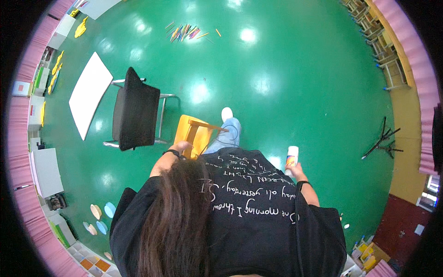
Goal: The person picks up colored pencils from the floor and places them into a small cardboard tube.
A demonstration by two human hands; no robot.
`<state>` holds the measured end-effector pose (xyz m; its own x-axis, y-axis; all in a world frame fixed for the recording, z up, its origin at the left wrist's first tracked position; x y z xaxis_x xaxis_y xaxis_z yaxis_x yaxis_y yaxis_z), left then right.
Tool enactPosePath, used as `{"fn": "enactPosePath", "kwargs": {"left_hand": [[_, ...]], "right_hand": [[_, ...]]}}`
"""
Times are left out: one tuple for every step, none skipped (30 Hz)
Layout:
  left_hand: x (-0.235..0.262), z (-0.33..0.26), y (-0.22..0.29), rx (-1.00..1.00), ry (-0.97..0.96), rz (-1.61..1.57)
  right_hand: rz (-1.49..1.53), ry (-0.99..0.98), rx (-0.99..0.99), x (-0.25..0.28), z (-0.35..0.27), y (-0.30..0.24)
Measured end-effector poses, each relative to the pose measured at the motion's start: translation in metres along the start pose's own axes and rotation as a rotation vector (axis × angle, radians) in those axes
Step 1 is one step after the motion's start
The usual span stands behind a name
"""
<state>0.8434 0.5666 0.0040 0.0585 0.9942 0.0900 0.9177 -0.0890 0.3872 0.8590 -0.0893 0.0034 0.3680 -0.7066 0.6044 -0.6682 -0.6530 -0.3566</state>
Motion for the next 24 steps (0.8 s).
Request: {"fn": "enactPosePath", "kwargs": {"left_hand": [[0.004,-0.004,0.015,0.009,0.086,-0.050],[0.017,0.017,0.015,0.006,0.089,-0.067],[0.033,0.038,0.018,0.045,0.052,-0.080],[0.066,0.075,0.026,0.090,0.020,-0.033],[0.069,0.078,0.043,0.099,0.044,-0.069],[0.073,0.081,0.061,0.097,0.068,-0.090],[0.074,0.074,0.084,0.088,0.069,-0.085],[0.078,0.068,0.111,0.066,0.053,-0.029],[0.082,0.062,0.134,-0.012,0.001,0.128],[0.085,0.055,0.153,-0.098,-0.034,0.272],[0.092,0.061,0.169,0.033,0.012,0.059],[0.096,0.064,0.180,0.167,0.058,-0.156],[0.142,0.119,0.139,0.275,0.206,-0.265],[0.140,0.139,0.153,0.276,0.182,-0.264],[0.138,0.139,0.171,0.204,0.129,-0.321],[0.140,0.139,0.193,0.134,0.082,-0.365],[0.150,0.147,0.200,0.114,0.116,-0.244],[0.159,0.155,0.208,0.092,0.123,-0.230],[0.167,0.167,0.219,0.099,0.118,-0.243],[0.176,0.175,0.226,0.095,0.138,-0.219],[0.186,0.184,0.233,0.092,0.158,-0.194],[0.190,0.197,0.247,0.076,0.155,-0.167],[0.198,0.208,0.260,0.083,0.141,-0.133],[0.212,0.221,0.263,0.060,0.208,0.016]], "right_hand": [[-0.024,-0.043,-0.018,0.003,0.005,-0.040],[-0.088,-0.018,-0.011,0.011,0.011,-0.052],[-0.099,-0.064,-0.040,0.022,0.014,-0.062],[-0.057,-0.119,-0.097,0.019,0.015,-0.066],[-0.071,-0.108,-0.093,0.028,0.021,-0.088],[-0.068,-0.086,-0.137,0.037,0.025,-0.108],[-0.069,-0.060,-0.180,0.050,0.030,-0.132],[-0.073,-0.045,-0.183,0.060,0.041,-0.153],[-0.037,-0.032,-0.130,0.070,0.053,-0.169],[-0.013,-0.026,-0.075,0.080,0.066,-0.182],[0.040,0.034,-0.046,0.084,0.080,-0.203],[0.070,0.101,0.049,0.091,0.089,-0.220],[0.033,0.075,0.046,0.084,0.096,-0.246],[-0.053,0.125,0.028,0.089,0.116,-0.263],[-0.073,0.089,0.030,0.098,0.127,-0.291],[-0.080,0.048,0.025,0.107,0.129,-0.316],[-0.173,0.070,0.044,0.113,0.146,-0.332],[-0.193,0.065,0.047,0.121,0.160,-0.345],[-0.220,0.015,0.058,0.129,0.173,-0.358],[-0.256,-0.050,0.084,0.132,0.182,-0.389],[-0.279,-0.033,0.058,0.139,0.185,-0.415],[-0.236,-0.054,0.073,0.151,0.203,-0.417],[-0.290,-0.060,0.047,0.162,0.226,-0.419],[-0.337,-0.080,0.035,0.168,0.249,-0.433]]}}
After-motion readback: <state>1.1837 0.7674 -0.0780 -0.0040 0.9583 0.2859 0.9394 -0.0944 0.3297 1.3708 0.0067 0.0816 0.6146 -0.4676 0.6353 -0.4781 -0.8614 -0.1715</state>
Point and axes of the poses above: each hand's wrist, its own z-axis towards the middle knuckle, its own x-axis out of the back of the hand, y = z × x, the point moved 1 cm from there along z, towards the middle knuckle, and after that the axes turned 11 degrees about -z, right-handed, at the moved point
